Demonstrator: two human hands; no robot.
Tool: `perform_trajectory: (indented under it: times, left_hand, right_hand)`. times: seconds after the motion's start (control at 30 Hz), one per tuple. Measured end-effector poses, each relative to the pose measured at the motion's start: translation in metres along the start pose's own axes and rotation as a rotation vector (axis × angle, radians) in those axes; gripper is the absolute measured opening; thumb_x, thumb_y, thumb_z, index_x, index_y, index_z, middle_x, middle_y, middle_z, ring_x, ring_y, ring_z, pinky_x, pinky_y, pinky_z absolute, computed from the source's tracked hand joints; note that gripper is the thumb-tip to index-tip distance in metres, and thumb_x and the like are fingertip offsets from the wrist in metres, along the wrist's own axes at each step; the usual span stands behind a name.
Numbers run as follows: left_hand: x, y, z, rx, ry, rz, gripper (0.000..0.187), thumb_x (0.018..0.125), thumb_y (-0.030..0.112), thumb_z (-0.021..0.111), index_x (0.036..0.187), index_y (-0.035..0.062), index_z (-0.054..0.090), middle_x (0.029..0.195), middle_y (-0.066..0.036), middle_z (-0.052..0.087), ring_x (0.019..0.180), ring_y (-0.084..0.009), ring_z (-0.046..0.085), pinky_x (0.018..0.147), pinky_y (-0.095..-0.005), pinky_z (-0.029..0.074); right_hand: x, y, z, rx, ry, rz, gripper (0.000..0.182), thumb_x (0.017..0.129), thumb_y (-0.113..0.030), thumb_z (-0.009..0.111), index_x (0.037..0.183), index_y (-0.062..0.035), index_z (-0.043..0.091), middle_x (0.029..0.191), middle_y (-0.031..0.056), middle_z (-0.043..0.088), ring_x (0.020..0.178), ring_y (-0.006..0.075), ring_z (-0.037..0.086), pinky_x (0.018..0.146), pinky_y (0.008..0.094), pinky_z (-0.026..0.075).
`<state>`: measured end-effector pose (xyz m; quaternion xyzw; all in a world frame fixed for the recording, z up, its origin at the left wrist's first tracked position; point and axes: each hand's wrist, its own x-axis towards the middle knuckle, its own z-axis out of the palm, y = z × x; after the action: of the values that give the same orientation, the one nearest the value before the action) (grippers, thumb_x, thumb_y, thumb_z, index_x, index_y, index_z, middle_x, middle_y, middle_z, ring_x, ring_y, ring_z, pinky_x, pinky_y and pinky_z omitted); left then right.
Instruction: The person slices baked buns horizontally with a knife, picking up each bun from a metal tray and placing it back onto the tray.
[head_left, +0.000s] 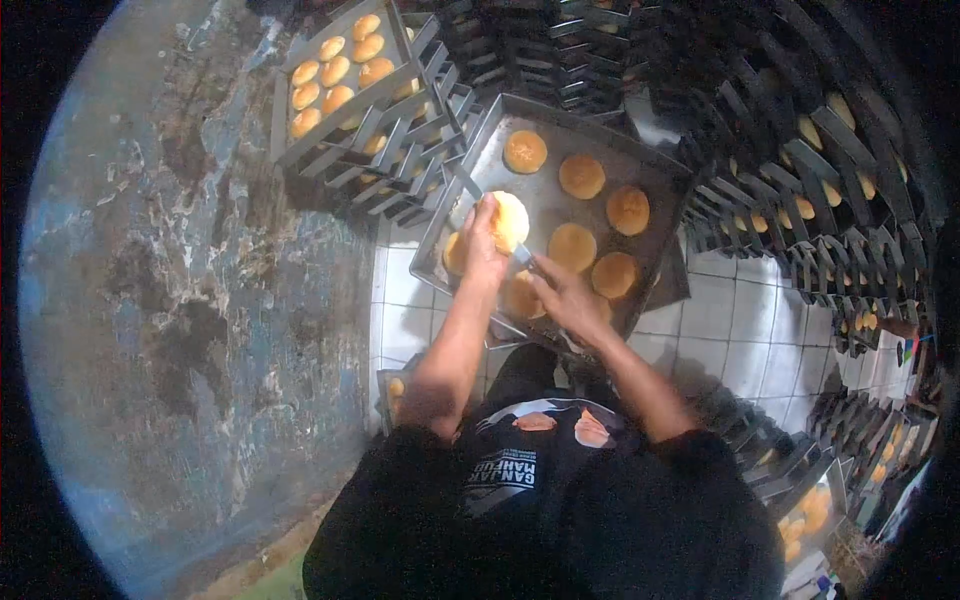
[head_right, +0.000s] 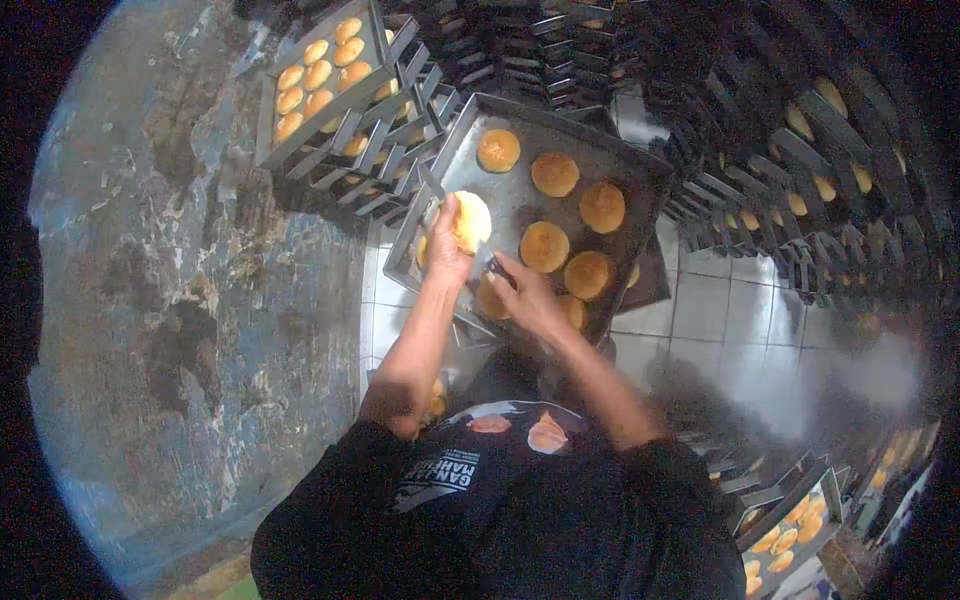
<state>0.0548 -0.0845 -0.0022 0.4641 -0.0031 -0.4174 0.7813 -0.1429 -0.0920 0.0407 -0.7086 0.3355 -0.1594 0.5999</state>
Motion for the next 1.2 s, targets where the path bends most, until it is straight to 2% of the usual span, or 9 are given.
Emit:
perform_trajectory:
  times: [0.2,0.4,0.6,0.63,0.73,0.9,1.0,1.07,1.2]
  left_hand:
    - [0.053,0.012,-0.025,0.112,0.147,0.009,0.033,0.098,0.034,0.067,0.106,0.0026,0.066,0.095,-0.009,0.069,0.088,-0.0210,0.069,0.076,-0.0359,0.058]
    - [0.091,0.022,-0.010,1.278,0.044,0.550,0.049,0.099,0.039,0.060,0.118,-0.0059,0.065,0.114,-0.020,0.071,0.110,-0.0323,0.067,0.094,-0.0408,0.049]
    - [0.202,-0.025,0.032,1.474,-0.067,0.507,0.054,0.089,0.046,0.070,0.121,0.0028,0.067,0.123,-0.025,0.067,0.119,-0.0369,0.062,0.100,-0.0442,0.047]
    - [0.206,-0.024,0.040,1.587,-0.087,0.431,0.063,0.083,0.050,0.076,0.124,0.0030,0.066,0.125,-0.025,0.065,0.120,-0.0373,0.062,0.100,-0.0445,0.048]
    - [0.199,-0.011,0.053,1.462,-0.446,0.028,0.087,0.069,0.054,0.085,0.135,0.0040,0.057,0.130,-0.027,0.062,0.118,-0.0415,0.062,0.100,-0.0458,0.048]
    - [0.151,-0.045,0.033,1.510,-0.384,0.480,0.091,0.064,0.043,0.092,0.135,0.0039,0.052,0.113,-0.018,0.068,0.099,-0.0359,0.068,0.087,-0.0429,0.056]
    - [0.105,-0.018,0.048,1.167,-0.288,0.162,0.077,0.070,0.032,0.092,0.129,0.0007,0.054,0.104,-0.013,0.067,0.095,-0.0283,0.068,0.081,-0.0374,0.057]
    - [0.095,-0.010,0.042,0.381,-0.298,-0.083,0.062,0.079,0.025,0.086,0.127,0.0025,0.055,0.105,-0.010,0.067,0.096,-0.0234,0.068,0.082,-0.0354,0.057]
    - [0.056,0.012,0.040,-0.040,-0.214,-0.147,0.050,0.085,0.047,0.078,0.114,0.0093,0.065,0.104,-0.008,0.071,0.096,-0.0228,0.070,0.081,-0.0424,0.059]
  right_hand:
    - [-0.080,0.033,-0.024,-0.027,-0.082,0.221,0.052,0.100,-0.032,0.060,0.143,-0.0052,0.053,0.121,0.0219,0.069,0.114,0.0305,0.067,0.098,0.0389,0.050]
    - [-0.132,0.056,-0.061,-0.128,0.007,0.533,0.052,0.100,-0.032,0.057,0.144,-0.0043,0.051,0.126,0.0228,0.066,0.120,0.0360,0.063,0.103,0.0450,0.047]
    - [-0.119,0.034,-0.056,-0.090,0.157,0.676,0.050,0.099,-0.037,0.058,0.135,-0.0020,0.058,0.125,0.0244,0.066,0.121,0.0379,0.062,0.102,0.0459,0.046]
    - [-0.121,0.042,-0.050,0.000,0.207,0.570,0.049,0.099,-0.031,0.060,0.139,-0.0026,0.056,0.101,0.0119,0.064,0.088,0.0219,0.054,0.075,0.0353,0.042]
    - [-0.125,0.041,-0.050,0.089,0.277,0.448,0.051,0.100,-0.025,0.063,0.143,-0.0015,0.052,0.078,0.0001,0.063,0.055,0.0047,0.047,0.047,0.0235,0.038]
    - [-0.106,0.032,-0.056,-0.005,0.322,0.369,0.060,0.098,-0.031,0.064,0.148,-0.0019,0.047,0.087,0.0044,0.068,0.073,0.0126,0.060,0.066,0.0292,0.050]
    - [-0.078,0.015,-0.062,-0.009,0.340,0.253,0.055,0.098,-0.027,0.062,0.145,-0.0009,0.050,0.106,0.0146,0.069,0.098,0.0217,0.063,0.085,0.0345,0.049]
    - [-0.061,0.008,-0.064,0.076,0.332,0.182,0.050,0.098,-0.024,0.059,0.142,-0.0004,0.053,0.121,0.0226,0.069,0.117,0.0290,0.064,0.100,0.0382,0.047]
    - [-0.038,-0.018,-0.061,0.027,0.320,0.018,0.050,0.098,-0.022,0.059,0.143,-0.0024,0.052,0.119,0.0242,0.068,0.113,0.0277,0.066,0.096,0.0373,0.049]
